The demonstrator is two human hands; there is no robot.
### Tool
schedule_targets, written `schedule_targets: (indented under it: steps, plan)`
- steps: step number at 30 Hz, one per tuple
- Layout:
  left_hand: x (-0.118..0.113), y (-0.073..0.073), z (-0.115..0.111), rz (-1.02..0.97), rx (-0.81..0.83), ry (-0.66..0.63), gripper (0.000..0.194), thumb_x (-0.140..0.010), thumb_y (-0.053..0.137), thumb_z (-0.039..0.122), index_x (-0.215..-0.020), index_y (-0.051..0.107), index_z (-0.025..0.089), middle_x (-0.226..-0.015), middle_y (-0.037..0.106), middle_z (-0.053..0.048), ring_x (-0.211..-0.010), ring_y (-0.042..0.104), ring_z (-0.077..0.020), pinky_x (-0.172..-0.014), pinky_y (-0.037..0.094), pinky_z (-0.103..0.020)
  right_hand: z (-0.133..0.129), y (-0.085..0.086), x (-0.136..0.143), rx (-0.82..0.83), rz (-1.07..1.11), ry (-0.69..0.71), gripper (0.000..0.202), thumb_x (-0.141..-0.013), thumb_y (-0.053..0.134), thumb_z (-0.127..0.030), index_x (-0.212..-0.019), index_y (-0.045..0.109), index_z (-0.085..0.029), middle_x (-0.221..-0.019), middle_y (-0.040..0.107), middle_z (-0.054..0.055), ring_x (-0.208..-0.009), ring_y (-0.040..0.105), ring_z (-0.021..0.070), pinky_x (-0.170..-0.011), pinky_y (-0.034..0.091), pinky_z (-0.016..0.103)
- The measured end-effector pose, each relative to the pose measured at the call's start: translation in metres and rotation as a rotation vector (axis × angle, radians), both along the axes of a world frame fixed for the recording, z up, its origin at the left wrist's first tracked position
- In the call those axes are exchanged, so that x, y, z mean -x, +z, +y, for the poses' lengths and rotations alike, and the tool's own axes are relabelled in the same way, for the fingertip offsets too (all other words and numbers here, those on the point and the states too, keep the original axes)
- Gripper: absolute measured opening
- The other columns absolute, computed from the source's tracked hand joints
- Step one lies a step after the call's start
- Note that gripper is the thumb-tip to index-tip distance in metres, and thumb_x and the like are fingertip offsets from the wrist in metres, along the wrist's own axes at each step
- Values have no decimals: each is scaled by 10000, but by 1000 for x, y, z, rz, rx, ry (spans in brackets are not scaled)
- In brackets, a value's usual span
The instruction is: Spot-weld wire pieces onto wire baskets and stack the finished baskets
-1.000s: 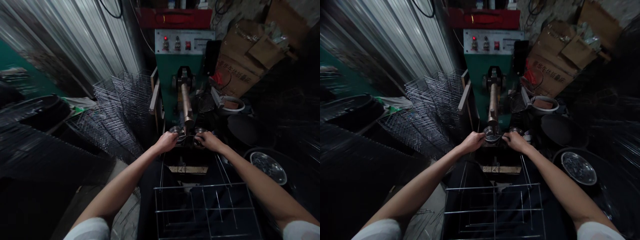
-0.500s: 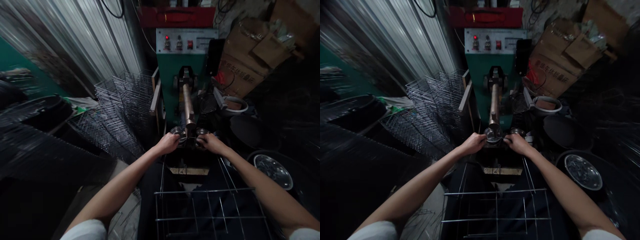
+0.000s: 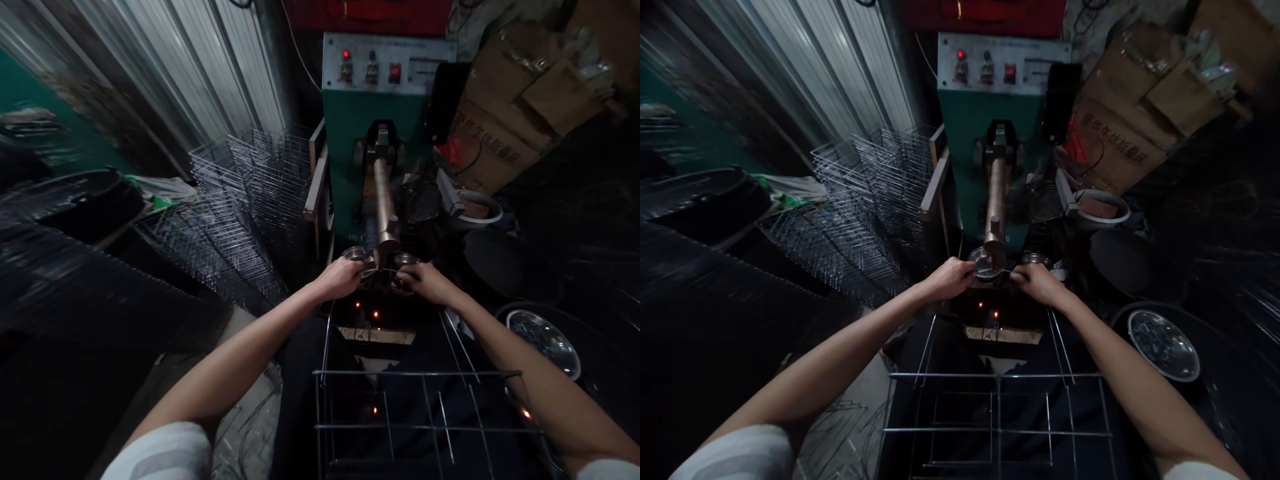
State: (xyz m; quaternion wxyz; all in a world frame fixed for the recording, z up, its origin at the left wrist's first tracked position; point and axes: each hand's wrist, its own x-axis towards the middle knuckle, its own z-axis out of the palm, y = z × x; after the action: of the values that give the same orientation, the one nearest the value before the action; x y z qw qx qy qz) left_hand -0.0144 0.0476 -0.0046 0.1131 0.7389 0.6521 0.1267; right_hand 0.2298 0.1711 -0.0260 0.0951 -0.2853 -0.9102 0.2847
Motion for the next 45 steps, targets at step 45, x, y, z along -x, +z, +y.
schedule_targets:
  steps: [45]
  plan:
    - [-6, 0, 3, -127, 59, 112, 250, -932, 532, 245, -995, 756, 154, -924, 764, -133, -909, 737, -266, -821, 521, -315, -9, -12, -8, 278, 228, -180, 553, -845, 628, -718, -857, 765, -183, -791, 718, 58, -739, 664, 227, -654, 507, 309]
